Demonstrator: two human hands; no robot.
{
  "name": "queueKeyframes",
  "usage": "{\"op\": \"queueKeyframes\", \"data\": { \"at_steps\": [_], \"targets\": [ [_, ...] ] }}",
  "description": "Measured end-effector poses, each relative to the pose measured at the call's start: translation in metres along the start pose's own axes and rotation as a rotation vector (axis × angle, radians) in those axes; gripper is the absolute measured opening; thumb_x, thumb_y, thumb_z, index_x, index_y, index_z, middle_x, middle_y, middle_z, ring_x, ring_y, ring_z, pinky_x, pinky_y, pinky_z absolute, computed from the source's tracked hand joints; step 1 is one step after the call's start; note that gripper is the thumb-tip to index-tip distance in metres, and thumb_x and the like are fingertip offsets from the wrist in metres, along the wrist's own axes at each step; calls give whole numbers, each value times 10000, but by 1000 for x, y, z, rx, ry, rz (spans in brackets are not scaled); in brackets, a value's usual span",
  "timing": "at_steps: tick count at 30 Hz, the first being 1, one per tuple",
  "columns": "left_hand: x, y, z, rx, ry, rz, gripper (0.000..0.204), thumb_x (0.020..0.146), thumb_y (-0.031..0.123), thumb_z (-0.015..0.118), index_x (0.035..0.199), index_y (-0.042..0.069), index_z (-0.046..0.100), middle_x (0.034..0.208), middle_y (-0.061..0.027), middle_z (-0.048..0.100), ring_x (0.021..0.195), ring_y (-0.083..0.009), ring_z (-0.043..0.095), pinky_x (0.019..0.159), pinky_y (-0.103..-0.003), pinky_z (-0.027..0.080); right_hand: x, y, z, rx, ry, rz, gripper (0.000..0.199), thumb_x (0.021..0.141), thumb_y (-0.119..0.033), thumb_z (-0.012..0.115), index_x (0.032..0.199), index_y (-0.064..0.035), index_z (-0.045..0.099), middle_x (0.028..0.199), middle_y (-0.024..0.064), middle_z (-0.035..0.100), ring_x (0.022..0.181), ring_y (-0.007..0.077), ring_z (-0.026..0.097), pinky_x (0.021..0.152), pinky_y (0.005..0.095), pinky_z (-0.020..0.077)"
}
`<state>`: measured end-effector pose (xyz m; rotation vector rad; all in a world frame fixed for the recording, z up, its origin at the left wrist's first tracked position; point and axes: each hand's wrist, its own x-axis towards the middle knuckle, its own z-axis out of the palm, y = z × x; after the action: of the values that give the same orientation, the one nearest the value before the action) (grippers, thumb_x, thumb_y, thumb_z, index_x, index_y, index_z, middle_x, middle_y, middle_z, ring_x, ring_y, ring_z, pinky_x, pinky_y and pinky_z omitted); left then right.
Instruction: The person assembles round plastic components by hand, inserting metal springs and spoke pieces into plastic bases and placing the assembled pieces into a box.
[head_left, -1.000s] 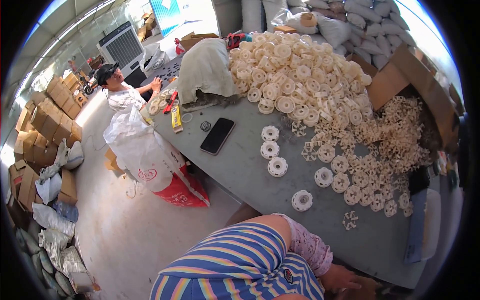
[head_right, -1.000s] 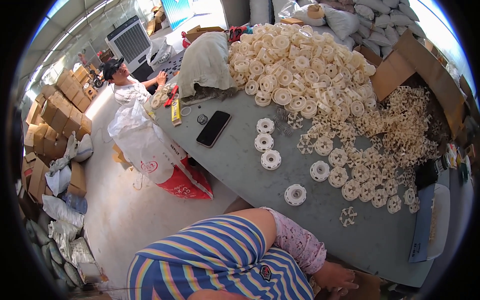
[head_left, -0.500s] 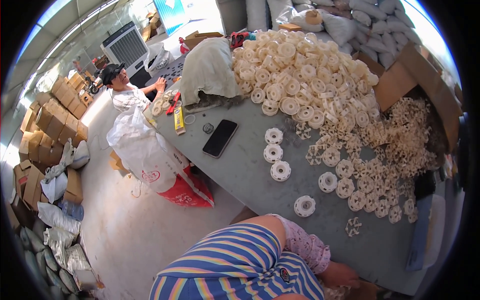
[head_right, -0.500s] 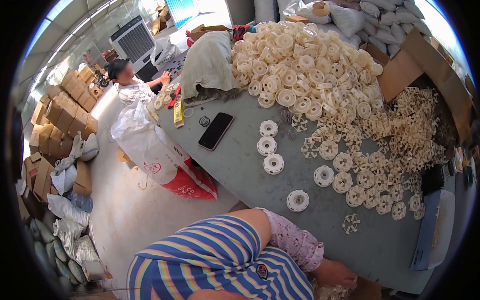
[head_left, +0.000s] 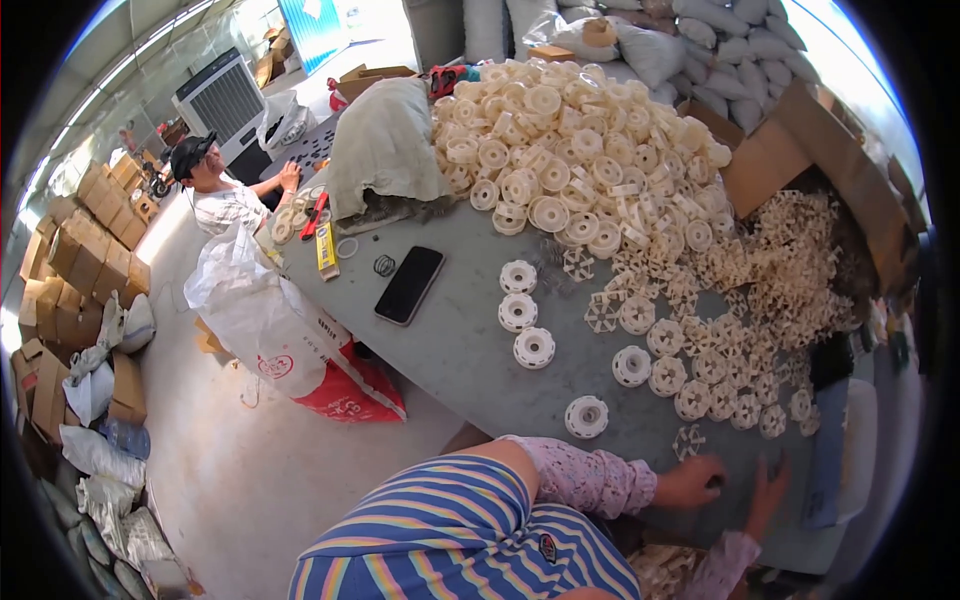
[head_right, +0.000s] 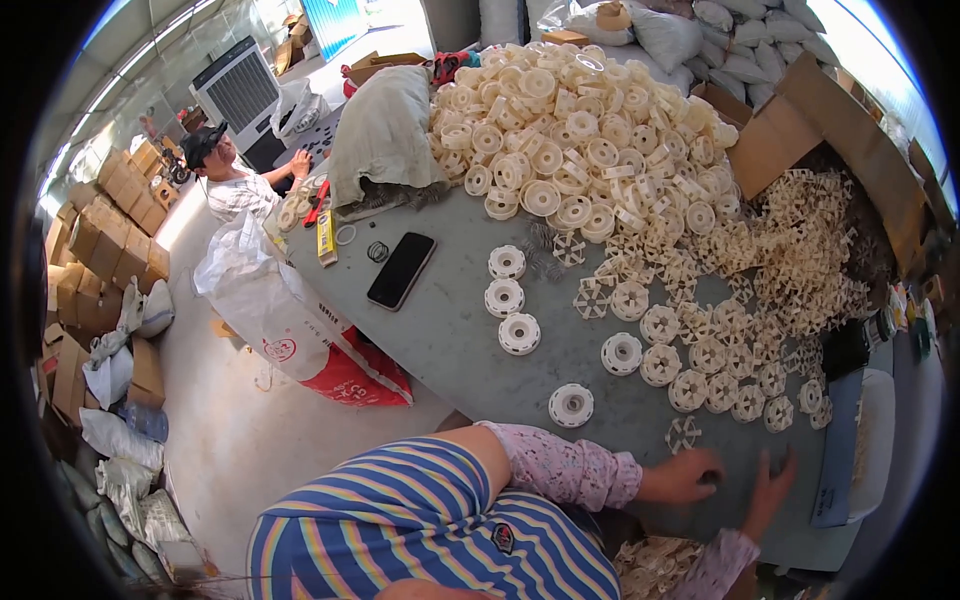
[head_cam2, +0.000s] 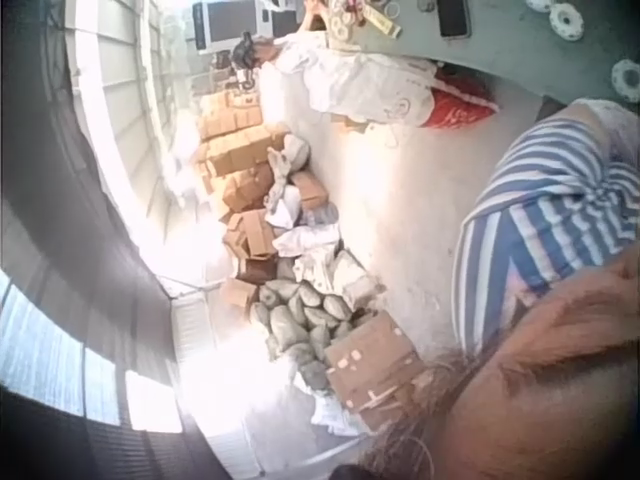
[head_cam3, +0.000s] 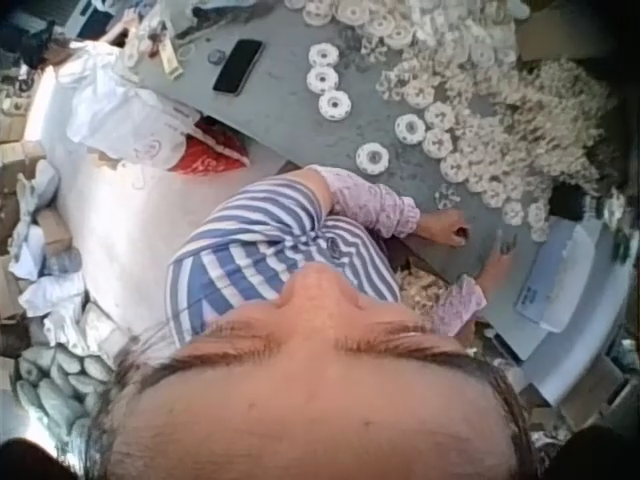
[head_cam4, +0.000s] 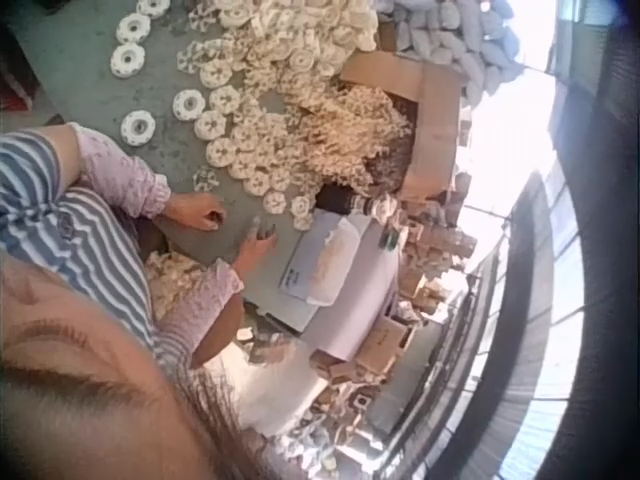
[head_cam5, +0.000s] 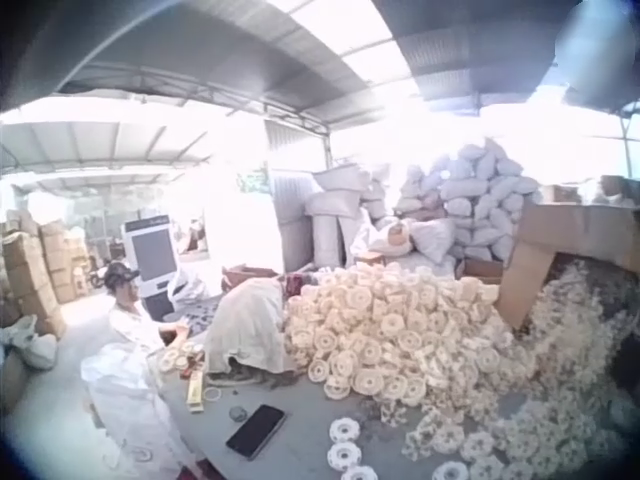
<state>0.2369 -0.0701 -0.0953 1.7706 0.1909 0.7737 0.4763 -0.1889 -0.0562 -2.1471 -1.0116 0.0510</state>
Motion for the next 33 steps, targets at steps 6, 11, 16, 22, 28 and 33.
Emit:
{"op": "queueKeyframes", "data": {
  "at_steps": [6,11,16,22,28,33],
  "targets": [
    [9,14,-54,-45,77,-60,375,809,73,796,1158,23,668,942,-147,682,854,-288,701,762,-402,569,69,-24,79,-154,138,-205,679,1029,-376,731,1522,41,520,1543,262,531,1433,410,501,1206,488,380],
    [-6,56,-92,-3,-87,-119,484,817,76,799,1270,42,634,792,-95,661,709,-249,681,695,-401,564,71,-13,85,0,105,-245,673,1043,-391,710,1515,50,520,1538,268,529,1440,416,492,1213,497,373],
    [-40,208,-254,364,535,278,455,897,11,752,1330,29,614,796,-93,672,674,-207,679,634,-369,569,62,-28,92,-111,110,-194,668,1064,-420,679,1512,50,523,1554,263,516,1462,410,474,1219,491,369],
    [-92,294,-343,706,1485,519,1275,852,-136,732,1714,108,-175,799,4,644,669,-57,537,614,-219,458,65,-11,72,-108,104,-139,682,1049,-405,698,1521,52,517,1587,255,490,1474,415,466,1227,487,367],
    [-55,175,-227,267,285,-37,619,891,17,799,1471,32,585,1076,-112,692,874,-179,678,770,-320,568,64,-49,95,-64,44,-184,686,943,-385,794,1531,-100,581,1615,260,491,1491,439,457,1236,514,370],
    [-56,94,-152,372,-225,71,722,855,113,836,1513,44,545,1352,-203,632,1235,-370,638,1042,-434,546,14,-103,56,82,-95,-310,613,896,-332,816,1425,-79,633,1466,175,613,1380,358,568,1175,463,436]
  ]
}}
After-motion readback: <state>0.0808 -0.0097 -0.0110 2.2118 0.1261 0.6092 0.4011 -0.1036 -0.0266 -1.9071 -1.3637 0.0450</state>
